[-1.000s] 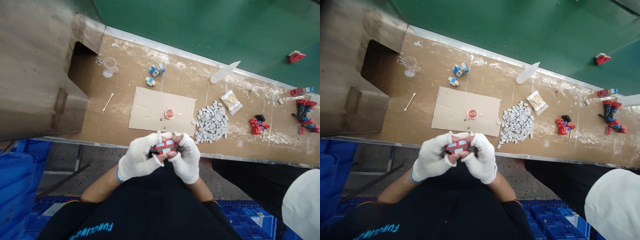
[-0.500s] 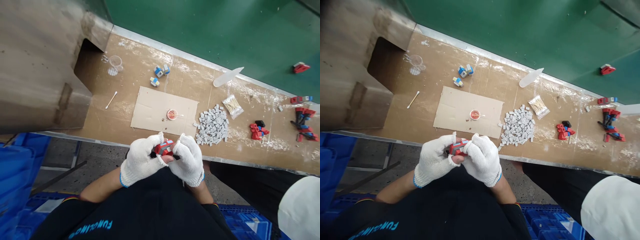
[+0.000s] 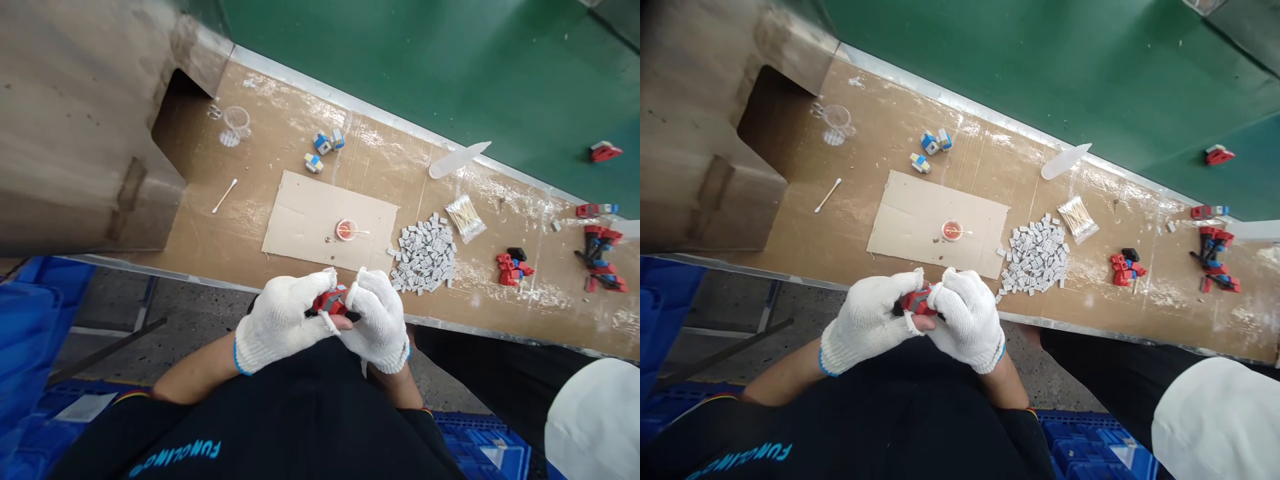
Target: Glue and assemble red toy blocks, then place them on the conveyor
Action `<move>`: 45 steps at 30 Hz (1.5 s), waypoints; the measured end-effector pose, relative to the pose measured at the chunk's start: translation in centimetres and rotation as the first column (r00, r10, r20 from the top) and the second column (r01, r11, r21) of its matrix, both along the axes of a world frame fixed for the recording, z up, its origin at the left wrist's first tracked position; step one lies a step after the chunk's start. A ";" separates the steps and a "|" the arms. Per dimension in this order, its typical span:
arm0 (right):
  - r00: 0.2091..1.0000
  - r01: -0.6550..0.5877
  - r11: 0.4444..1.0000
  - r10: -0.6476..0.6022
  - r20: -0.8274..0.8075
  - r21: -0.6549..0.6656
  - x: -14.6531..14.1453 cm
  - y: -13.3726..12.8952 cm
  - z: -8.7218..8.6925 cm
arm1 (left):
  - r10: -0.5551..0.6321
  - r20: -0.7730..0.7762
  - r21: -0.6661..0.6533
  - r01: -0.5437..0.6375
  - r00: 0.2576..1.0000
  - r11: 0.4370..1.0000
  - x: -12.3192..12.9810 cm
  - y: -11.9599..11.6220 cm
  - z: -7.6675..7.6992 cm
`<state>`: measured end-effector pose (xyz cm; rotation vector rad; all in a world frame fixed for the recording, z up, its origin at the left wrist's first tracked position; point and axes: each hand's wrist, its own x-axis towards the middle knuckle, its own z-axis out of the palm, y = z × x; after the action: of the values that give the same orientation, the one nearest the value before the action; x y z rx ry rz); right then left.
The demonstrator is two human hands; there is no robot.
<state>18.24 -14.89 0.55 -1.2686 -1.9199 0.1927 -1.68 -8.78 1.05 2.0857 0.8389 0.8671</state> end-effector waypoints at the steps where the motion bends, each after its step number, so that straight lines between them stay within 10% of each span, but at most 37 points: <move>1: 1.000 -0.001 1.000 0.001 -0.001 0.004 0.0 0.0 -0.1 | -0.001 -0.005 0.014 0.001 1.000 1.000 0.0 0.0 0.1; 39: 0.997 -0.030 0.999 0.029 -0.075 -0.016 -0.3 -0.5 0.1 | -0.094 -0.031 -0.054 0.092 0.995 0.994 -0.3 0.5 0.6; 45: 0.978 0.130 0.991 -0.124 -0.165 0.023 -0.6 -0.7 -1.0 | -0.087 0.136 -0.187 0.112 0.987 0.976 -0.2 0.5 0.3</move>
<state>17.65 -15.58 -0.42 -1.3072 -1.6910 0.1919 -1.89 -8.32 1.39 1.8654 0.7153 0.8208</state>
